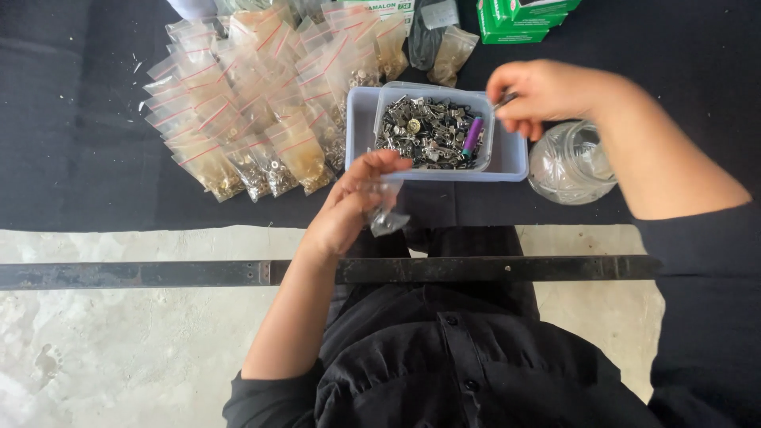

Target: Sorting small metal hardware components from a bulk container into individual plastic bags.

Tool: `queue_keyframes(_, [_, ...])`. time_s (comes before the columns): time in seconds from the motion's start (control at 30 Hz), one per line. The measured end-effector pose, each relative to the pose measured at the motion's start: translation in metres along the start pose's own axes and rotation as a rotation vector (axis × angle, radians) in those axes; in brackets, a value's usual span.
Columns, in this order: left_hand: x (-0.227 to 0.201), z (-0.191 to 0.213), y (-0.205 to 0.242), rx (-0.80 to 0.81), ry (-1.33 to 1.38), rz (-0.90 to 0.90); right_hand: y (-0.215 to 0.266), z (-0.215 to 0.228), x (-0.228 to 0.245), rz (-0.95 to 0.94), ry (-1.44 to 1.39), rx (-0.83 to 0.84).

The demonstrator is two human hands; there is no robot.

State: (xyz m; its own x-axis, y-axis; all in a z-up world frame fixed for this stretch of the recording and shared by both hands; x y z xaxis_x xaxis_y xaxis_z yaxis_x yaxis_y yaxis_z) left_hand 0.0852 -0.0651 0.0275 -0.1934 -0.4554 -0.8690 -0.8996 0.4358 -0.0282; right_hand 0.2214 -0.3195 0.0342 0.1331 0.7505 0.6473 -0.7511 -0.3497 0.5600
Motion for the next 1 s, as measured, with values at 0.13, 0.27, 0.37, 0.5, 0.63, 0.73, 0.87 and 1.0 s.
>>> queue_keyframes(0.13, [-0.038,-0.018,-0.004,0.046,-0.021,-0.142,0.024,-0.035,0.05,-0.097,0.262,0.017])
queue_keyframes(0.27, [-0.058,-0.014,0.004,0.004,-0.461,-0.309,0.005,0.006,0.026,-0.064,0.442,-0.141])
queue_keyframes(0.37, [-0.059,-0.004,0.004,-0.007,-0.384,-0.384,-0.02,0.044,-0.019,-0.11,0.625,-0.243])
queue_keyframes(0.5, [-0.046,0.026,-0.003,-0.104,-0.144,-0.391,-0.049,0.041,-0.076,-0.322,0.748,-0.104])
queue_keyframes(0.63, [-0.04,0.044,0.004,-0.206,-0.045,-0.268,-0.058,0.031,-0.093,-0.385,0.753,-0.042])
queue_keyframes(0.73, [-0.046,0.05,0.011,-0.25,-0.06,-0.251,-0.062,0.027,-0.095,-0.413,0.774,-0.023])
queue_keyframes(0.87, [-0.053,0.054,0.017,-0.303,-0.063,-0.239,-0.065,0.025,-0.096,-0.405,0.831,-0.042])
queue_keyframes(1.0, [-0.063,0.054,0.021,-0.327,-0.15,-0.28,-0.073,0.067,-0.094,-0.334,1.079,-0.21])
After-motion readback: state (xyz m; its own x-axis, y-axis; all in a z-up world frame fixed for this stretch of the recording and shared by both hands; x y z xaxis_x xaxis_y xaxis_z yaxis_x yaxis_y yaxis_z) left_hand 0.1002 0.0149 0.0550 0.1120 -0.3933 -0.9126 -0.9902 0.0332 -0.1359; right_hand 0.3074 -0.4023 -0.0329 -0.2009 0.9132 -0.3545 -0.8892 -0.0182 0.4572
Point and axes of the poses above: each hand's wrist, its own y-axis away from the middle knuckle, its own z-axis out of the back of the hand, x = y × z, the point moved 10 cm from there along -y, towards the middle knuckle, and after that the axes turned 4 degrees about -x, right-handed, at the moved point
